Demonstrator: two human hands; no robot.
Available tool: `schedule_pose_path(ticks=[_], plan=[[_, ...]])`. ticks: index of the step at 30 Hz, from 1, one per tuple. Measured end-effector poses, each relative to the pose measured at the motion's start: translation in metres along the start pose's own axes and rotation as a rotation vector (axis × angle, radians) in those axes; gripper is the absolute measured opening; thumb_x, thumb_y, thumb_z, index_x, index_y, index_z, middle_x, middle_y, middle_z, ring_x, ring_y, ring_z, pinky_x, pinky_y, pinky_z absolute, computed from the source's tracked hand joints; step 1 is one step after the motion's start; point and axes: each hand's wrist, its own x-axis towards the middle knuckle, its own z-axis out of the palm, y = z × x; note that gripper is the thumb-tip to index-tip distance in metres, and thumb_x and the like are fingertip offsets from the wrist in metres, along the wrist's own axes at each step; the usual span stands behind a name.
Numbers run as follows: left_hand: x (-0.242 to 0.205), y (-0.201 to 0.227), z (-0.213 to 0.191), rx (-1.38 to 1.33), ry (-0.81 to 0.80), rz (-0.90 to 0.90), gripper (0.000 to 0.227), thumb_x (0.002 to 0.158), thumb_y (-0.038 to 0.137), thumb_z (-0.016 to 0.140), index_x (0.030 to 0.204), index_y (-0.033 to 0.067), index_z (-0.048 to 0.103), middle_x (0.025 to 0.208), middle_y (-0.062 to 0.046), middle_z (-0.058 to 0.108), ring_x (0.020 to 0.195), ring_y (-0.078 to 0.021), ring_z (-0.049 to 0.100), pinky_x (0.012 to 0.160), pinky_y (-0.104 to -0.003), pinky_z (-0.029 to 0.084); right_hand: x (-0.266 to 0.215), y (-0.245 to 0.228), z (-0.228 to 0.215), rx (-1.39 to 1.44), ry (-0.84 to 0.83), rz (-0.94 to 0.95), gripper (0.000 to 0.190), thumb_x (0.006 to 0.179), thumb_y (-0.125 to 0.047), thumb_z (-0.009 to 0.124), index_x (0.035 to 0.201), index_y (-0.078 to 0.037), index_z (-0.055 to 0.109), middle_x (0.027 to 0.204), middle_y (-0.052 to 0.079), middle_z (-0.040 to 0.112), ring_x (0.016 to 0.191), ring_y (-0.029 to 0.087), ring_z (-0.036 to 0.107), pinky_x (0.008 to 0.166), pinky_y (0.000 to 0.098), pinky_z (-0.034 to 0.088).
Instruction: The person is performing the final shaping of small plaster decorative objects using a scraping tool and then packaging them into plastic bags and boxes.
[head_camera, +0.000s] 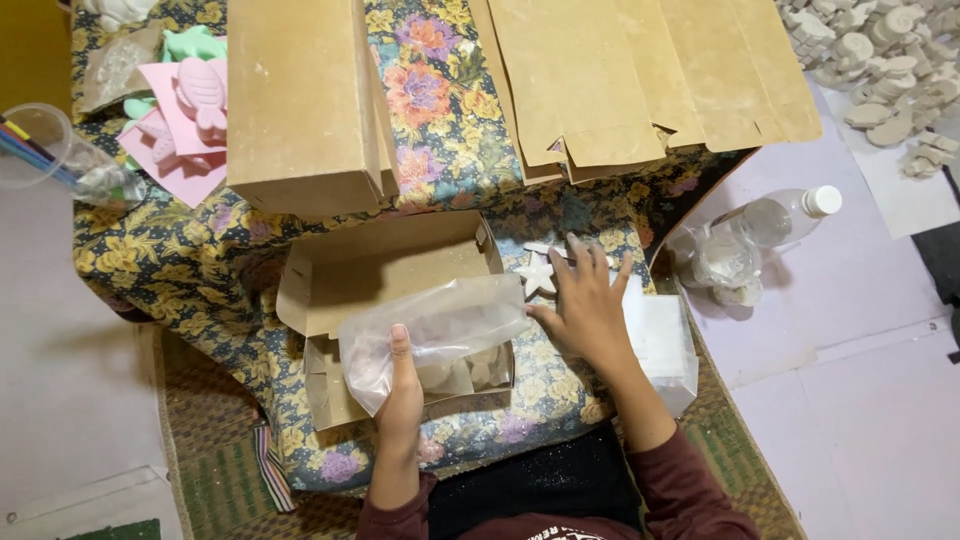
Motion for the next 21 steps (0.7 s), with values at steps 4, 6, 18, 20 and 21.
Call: schedule_pose_path(ticks=[4, 6, 18, 20, 21], plan=[[-0.009, 0.030, 0.001, 0.071, 0.031, -0.170, 0.060, 0.088, 0.057, 0.050, 0.117, 0.0090, 0.070, 0.115, -0.007, 0.076, 0.116, -0.0232, 0.072, 0.106, -0.036, 0.055, 0.000, -0.004, -0.003, 0.065, 0.153, -0.005, 0.071, 0.089, -0.070, 0.057, 0.134, -0.015, 0.061, 0.158, 0.016, 0.044, 0.145, 0.041, 0.038, 0.115, 0.0763, 0.008], [-0.013, 0.041, 0.002, 0.198, 0.017, -0.403, 0.102, 0.074, 0.074, 0.041, 0.157, 0.0144, 0.037, 0.164, -0.004, 0.040, 0.153, -0.0219, 0.035, 0.128, -0.040, 0.024, -0.002, -0.002, -0.001, 0.044, 0.272, -0.058, 0.063, 0.082, -0.059, 0.076, 0.129, -0.019, 0.067, 0.149, 0.013, 0.056, 0.138, 0.035, 0.050, 0.116, 0.0740, 0.014], [0.010, -0.012, -0.005, -0.010, 0.050, 0.141, 0.026, 0.098, 0.039, 0.065, 0.086, 0.0157, 0.064, 0.084, 0.001, 0.066, 0.083, -0.0126, 0.067, 0.077, -0.029, 0.059, -0.030, 0.022, -0.009, 0.499, 0.352, -0.015, 0.059, 0.083, -0.024, 0.082, 0.135, -0.009, 0.060, 0.127, 0.015, 0.068, 0.123, 0.032, 0.060, 0.126, 0.0592, 0.029], [0.033, -0.068, -0.009, -0.011, 0.046, 0.232, 0.028, 0.097, 0.035, 0.070, 0.097, 0.0077, 0.066, 0.095, -0.004, 0.066, 0.095, -0.0133, 0.061, 0.089, -0.036, 0.053, -0.035, 0.031, -0.025, 0.828, 0.415, -0.001, 0.058, 0.074, -0.012, 0.087, 0.126, -0.004, 0.064, 0.121, 0.016, 0.071, 0.118, 0.031, 0.065, 0.123, 0.0543, 0.034], [0.045, -0.097, -0.011, -0.014, 0.044, 0.323, 0.034, 0.097, 0.031, 0.075, 0.109, -0.0002, 0.067, 0.107, -0.009, 0.066, 0.106, -0.0140, 0.055, 0.102, -0.043, 0.047, -0.037, 0.036, -0.034, 1.158, 0.472, 0.008, 0.058, 0.065, 0.001, 0.093, 0.117, 0.002, 0.068, 0.114, 0.017, 0.073, 0.114, 0.031, 0.070, 0.121, 0.0493, 0.039]])
